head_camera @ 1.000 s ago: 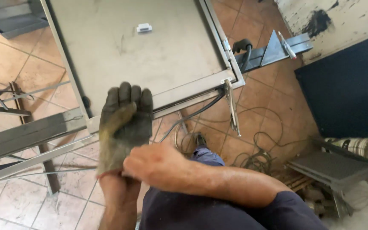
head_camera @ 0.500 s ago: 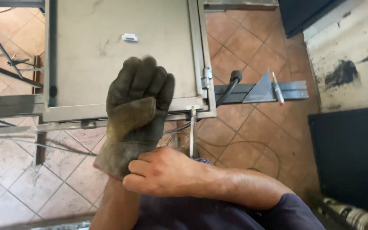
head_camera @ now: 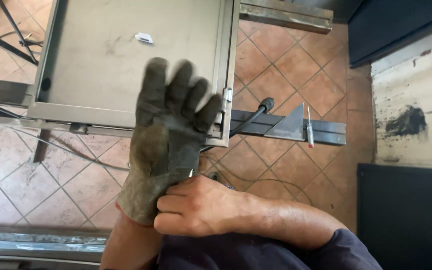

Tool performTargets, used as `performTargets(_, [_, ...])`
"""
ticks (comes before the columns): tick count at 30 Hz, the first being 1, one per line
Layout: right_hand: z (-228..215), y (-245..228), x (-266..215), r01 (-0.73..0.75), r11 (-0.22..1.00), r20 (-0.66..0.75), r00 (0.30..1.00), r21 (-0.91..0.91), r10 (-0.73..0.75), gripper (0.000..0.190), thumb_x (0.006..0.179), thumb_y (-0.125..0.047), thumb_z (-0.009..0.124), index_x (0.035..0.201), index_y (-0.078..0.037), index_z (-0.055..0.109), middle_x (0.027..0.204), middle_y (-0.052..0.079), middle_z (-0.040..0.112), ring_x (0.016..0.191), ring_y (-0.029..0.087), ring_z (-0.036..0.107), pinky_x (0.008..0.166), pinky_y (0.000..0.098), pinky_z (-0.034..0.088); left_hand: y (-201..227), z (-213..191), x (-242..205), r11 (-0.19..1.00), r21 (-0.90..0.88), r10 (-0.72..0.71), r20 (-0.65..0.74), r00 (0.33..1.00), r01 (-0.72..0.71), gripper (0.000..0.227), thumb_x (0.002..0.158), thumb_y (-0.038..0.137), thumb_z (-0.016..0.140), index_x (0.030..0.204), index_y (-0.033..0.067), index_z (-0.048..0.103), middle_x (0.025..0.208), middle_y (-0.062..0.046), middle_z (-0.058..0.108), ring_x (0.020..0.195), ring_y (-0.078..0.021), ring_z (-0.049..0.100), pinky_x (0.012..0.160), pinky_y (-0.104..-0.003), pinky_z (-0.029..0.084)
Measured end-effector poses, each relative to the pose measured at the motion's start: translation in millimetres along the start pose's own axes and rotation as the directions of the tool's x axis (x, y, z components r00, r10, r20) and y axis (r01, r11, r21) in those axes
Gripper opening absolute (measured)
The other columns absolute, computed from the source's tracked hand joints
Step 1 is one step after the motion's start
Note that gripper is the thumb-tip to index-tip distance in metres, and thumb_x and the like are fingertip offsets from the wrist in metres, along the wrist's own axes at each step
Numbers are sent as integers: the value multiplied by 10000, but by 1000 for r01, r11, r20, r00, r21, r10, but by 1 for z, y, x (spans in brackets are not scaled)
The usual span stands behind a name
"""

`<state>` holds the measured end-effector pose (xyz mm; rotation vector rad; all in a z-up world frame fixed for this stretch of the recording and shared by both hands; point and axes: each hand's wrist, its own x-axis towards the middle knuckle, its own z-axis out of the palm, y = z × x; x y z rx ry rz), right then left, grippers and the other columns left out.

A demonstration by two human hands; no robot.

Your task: Welding and assembling metal components to fabricate a panel

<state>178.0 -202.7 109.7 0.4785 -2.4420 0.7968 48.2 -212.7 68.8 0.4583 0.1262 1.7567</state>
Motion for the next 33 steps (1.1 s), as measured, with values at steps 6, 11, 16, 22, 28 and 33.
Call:
performTargets(6, [-23,124,-164,-805,584,-127,593,-103,795,314,708,-12,642,907,-179,819,1080,-29,784,969,167,726,803,289,528,37,0,-7,995,-102,50,451,891,-4,867,1100,691,329,1670,38,368,1437,-213,682,1397,-381,585,1320,-577,263])
performTargets(11, [-73,176,-154,-883,-216,-138,-173,-417,975,762,992,-674,360,1534,-139,326,1220,327,664,1164,555,598,931,638,439,32,1,-54,995,-20,95,192,977,-93,714,1118,582,437,1584,42,466,1204,-193,714,1175,-387,647,1210,-653,317])
performTargets(16, [-53,231,-189,-867,-309,-55,-313,-392,948,941,936,-666,525,1633,-122,204,1437,251,569,1357,447,505,1062,575,378,24,14,-76,967,146,217,-56,975,-207,580,1090,456,570,1425,-16,581,1073,-197,736,1001,-369,691,1106,-667,405])
performTargets(22, [-35,248,-225,-885,-347,-199,-296,-310,934,1216,728,-645,757,1647,-179,111,1285,309,663,1224,493,622,1018,602,463,29,5,-94,908,240,379,-125,917,-342,641,1043,371,539,1362,-183,497,920,-352,678,872,-446,705,894,-641,541])
performTargets(28, [-35,163,-204,-951,-308,-509,-265,0,819,1077,885,-390,824,1645,-223,79,1197,385,658,1187,549,617,1007,653,479,54,-9,-111,900,302,379,-179,908,-316,654,1021,325,525,1319,-255,479,812,-451,636,805,-520,703,730,-609,630])
performTargets(33, [-11,53,-179,-461,383,-523,-226,800,822,830,749,77,621,1525,-135,414,1028,72,500,701,153,580,738,298,608,109,-29,-109,995,96,-30,132,991,17,618,1145,420,414,1555,-41,380,1237,-301,676,1135,-436,648,1157,-694,361])
